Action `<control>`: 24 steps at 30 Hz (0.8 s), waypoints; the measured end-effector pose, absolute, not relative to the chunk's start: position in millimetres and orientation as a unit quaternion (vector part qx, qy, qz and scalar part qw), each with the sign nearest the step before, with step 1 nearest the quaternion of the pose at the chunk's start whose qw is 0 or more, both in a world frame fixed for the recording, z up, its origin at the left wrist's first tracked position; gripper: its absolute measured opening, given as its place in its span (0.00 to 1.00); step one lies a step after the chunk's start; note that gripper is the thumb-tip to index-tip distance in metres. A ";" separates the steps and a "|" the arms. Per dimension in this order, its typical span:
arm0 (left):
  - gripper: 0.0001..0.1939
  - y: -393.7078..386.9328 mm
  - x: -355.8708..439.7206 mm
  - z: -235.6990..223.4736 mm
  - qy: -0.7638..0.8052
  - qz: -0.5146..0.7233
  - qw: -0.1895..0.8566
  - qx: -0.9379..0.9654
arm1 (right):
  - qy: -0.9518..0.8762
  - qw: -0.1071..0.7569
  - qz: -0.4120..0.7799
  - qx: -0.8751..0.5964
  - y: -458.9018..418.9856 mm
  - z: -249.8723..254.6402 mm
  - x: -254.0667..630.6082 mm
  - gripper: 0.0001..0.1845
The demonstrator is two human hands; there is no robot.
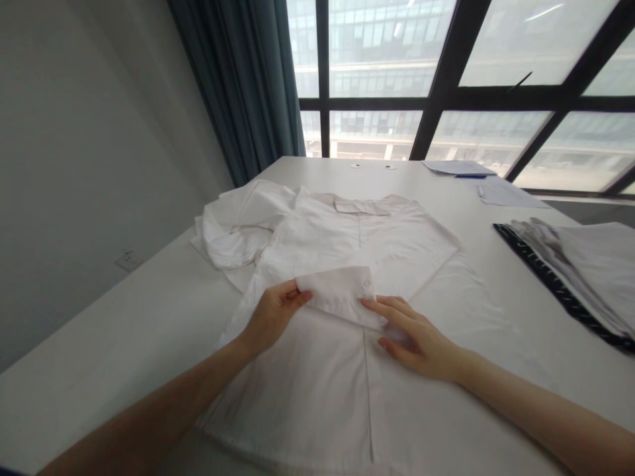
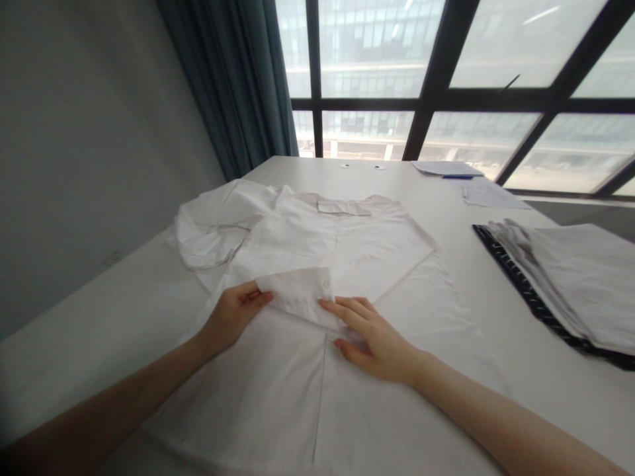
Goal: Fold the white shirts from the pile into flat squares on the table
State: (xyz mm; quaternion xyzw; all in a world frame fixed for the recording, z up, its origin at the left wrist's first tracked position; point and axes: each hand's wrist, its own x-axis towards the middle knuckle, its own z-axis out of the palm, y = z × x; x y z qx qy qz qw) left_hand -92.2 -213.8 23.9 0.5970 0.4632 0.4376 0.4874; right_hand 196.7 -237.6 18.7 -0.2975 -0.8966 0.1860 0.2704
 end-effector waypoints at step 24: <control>0.04 -216.7 -94.8 26.4 0.464 0.246 0.019 0.851 | -0.941 0.263 0.157 -0.145 -239.3 28.7 188.3 0.13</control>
